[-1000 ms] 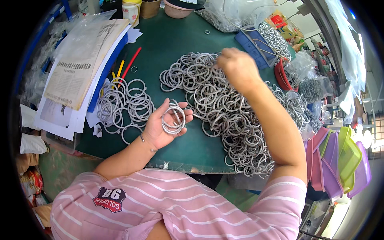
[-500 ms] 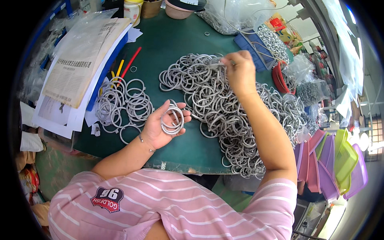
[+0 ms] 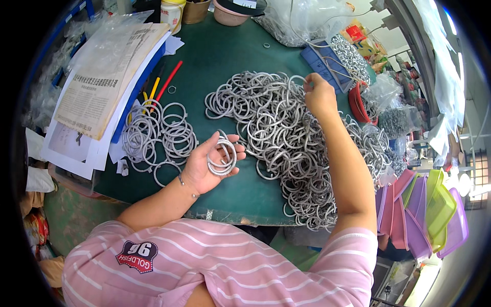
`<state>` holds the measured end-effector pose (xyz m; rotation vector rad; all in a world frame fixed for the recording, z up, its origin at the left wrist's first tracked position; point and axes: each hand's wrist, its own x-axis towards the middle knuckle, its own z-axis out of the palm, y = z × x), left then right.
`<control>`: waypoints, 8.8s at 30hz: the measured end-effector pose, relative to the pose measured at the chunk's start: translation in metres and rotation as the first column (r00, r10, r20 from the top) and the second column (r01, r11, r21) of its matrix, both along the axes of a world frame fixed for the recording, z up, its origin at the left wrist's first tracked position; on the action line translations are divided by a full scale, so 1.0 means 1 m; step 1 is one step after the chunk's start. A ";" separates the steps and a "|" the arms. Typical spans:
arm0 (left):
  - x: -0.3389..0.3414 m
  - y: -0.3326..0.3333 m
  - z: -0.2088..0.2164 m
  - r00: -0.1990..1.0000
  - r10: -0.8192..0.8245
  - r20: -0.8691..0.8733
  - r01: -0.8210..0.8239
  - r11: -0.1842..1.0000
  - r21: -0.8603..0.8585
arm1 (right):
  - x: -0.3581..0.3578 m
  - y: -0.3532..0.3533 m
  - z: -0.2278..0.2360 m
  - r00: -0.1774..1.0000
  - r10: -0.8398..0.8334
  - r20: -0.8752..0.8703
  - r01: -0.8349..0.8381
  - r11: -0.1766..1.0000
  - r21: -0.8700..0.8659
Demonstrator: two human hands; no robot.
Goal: The person picks grey plastic rings by hand from a pile on a table and puts them into a white bag.
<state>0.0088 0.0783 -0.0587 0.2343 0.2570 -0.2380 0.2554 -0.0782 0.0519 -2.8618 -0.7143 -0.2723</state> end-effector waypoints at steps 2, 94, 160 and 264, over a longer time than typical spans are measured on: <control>0.001 -0.002 -0.001 1.000 -0.012 0.015 0.011 1.000 0.007 | -0.008 0.009 0.012 0.993 0.098 0.071 -0.113 0.957 0.266; -0.001 0.001 -0.008 1.000 0.004 0.002 -0.004 0.978 -0.207 | -0.082 0.103 -0.073 0.701 0.705 0.106 -0.522 0.609 -0.597; -0.001 -0.003 -0.005 0.998 -0.051 0.049 0.061 0.968 -0.242 | -0.156 0.018 0.025 0.789 0.558 -0.259 -0.519 0.830 0.205; -0.106 -0.132 -0.092 0.874 -0.416 -0.252 0.440 0.897 0.043 | -0.291 -0.151 -0.190 0.002 0.603 -0.798 0.960 0.222 0.171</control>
